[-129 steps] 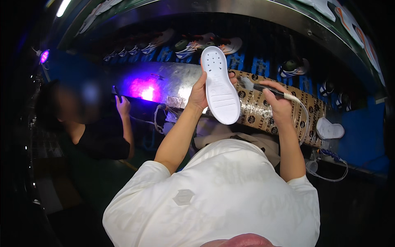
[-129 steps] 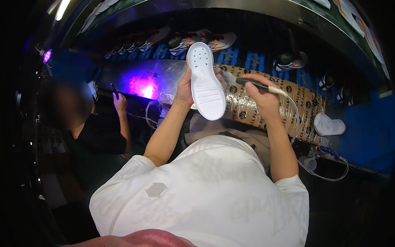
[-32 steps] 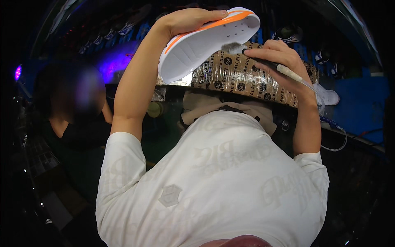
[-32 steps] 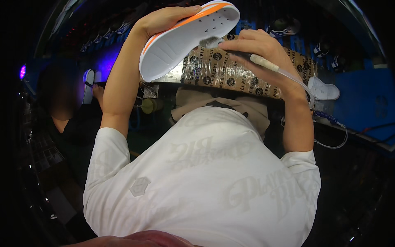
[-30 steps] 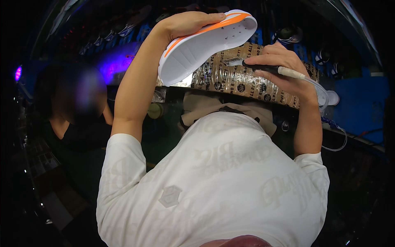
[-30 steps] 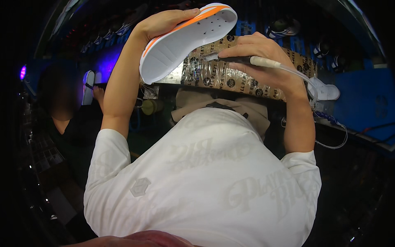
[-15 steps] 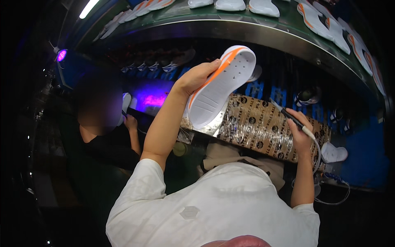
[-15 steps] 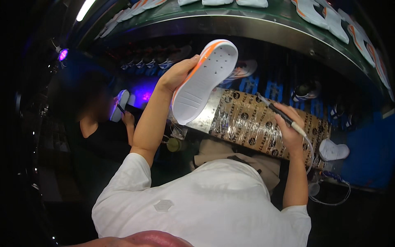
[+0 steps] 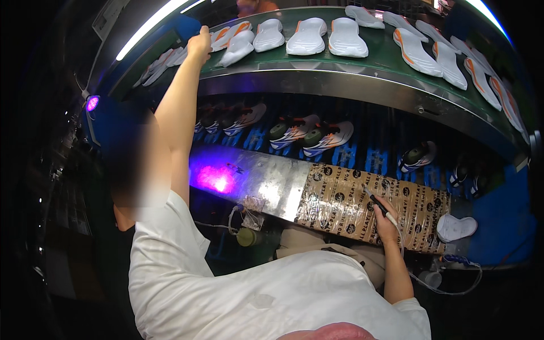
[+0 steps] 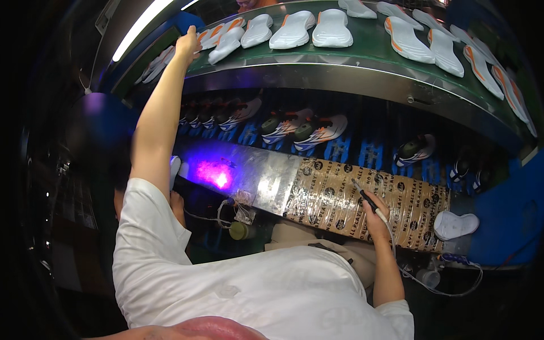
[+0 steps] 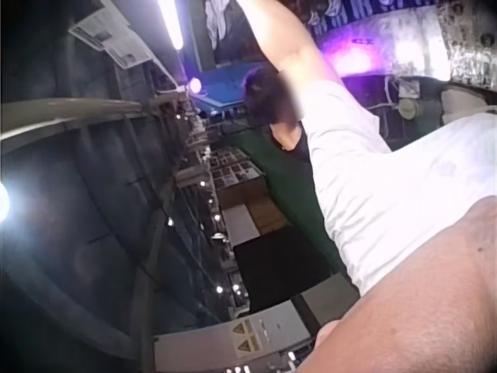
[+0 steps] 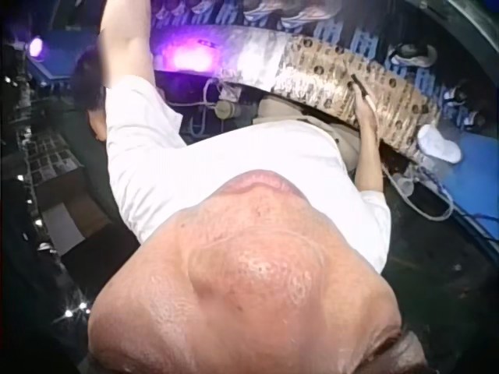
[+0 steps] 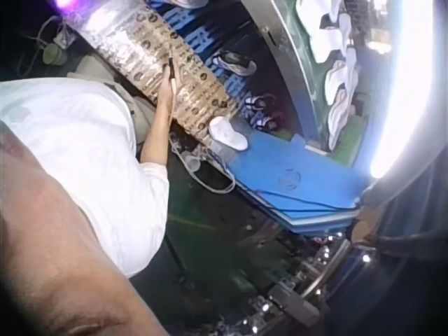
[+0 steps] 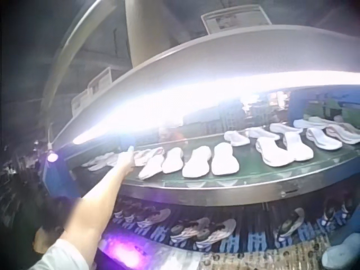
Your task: The person repeatedly picks up white shoe insoles from a conveyor belt, scrubs them with a brush, and places them back on the belt. The process is continuous and repetitive throughout the clip.
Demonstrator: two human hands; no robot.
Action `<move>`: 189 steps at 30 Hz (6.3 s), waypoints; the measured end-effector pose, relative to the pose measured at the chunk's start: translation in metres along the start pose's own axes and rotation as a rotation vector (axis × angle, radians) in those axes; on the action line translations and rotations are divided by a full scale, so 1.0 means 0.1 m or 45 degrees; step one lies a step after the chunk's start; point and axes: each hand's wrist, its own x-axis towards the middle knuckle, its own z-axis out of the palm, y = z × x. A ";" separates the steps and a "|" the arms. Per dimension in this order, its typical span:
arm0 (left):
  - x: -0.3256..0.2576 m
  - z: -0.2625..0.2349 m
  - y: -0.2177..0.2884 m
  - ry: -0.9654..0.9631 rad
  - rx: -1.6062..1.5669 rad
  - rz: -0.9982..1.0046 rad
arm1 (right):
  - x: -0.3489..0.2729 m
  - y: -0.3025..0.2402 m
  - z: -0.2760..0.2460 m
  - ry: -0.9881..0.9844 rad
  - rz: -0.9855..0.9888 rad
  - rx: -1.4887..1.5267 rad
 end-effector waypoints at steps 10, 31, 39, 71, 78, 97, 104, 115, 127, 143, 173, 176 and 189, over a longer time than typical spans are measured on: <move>-0.47 0.37 -0.39 -0.310 0.948 0.699 | -0.07 0.36 0.04 -0.075 -0.036 -0.069; 1.74 0.19 -1.24 0.145 0.664 0.334 | -0.04 0.20 0.05 -0.046 -0.045 -0.106; 1.17 -0.06 -1.18 0.837 -1.077 -0.106 | -0.03 0.18 0.05 -0.037 -0.063 -0.100; -4.91 1.31 -2.08 -1.508 -1.870 -1.003 | 0.05 -0.80 -0.12 0.132 0.058 0.669; -4.86 1.31 -1.73 -1.341 -1.858 -1.103 | 0.27 -1.45 0.14 -0.151 -0.001 0.375; -4.75 1.37 -1.73 -1.326 -2.058 -0.837 | 0.30 -1.60 0.23 -0.716 -0.680 -0.193; -4.50 1.36 -1.66 -1.468 -2.103 -0.572 | 0.20 -1.68 0.26 -0.633 -0.668 -0.233; -4.21 1.18 -1.30 -1.463 -2.193 -0.530 | 0.15 -1.79 0.18 -0.884 -0.824 -0.037; -3.84 1.04 -0.94 -1.936 -2.140 0.009 | 0.07 -1.99 0.16 -0.671 -0.847 -0.257; -3.91 1.09 -0.29 -1.517 -0.052 0.423 | 0.18 -2.12 -0.04 -0.766 -0.862 -0.479; -3.76 0.75 -0.70 -1.616 0.168 0.204 | 0.22 -1.89 -0.21 -0.709 -0.679 -0.464; -3.70 0.81 -0.92 -1.643 -0.131 0.021 | 0.23 -1.91 -0.18 -0.565 -0.604 -0.473; -3.75 0.87 -1.26 -1.376 -0.694 -0.208 | 0.20 -1.67 -0.15 -0.725 -0.366 -0.166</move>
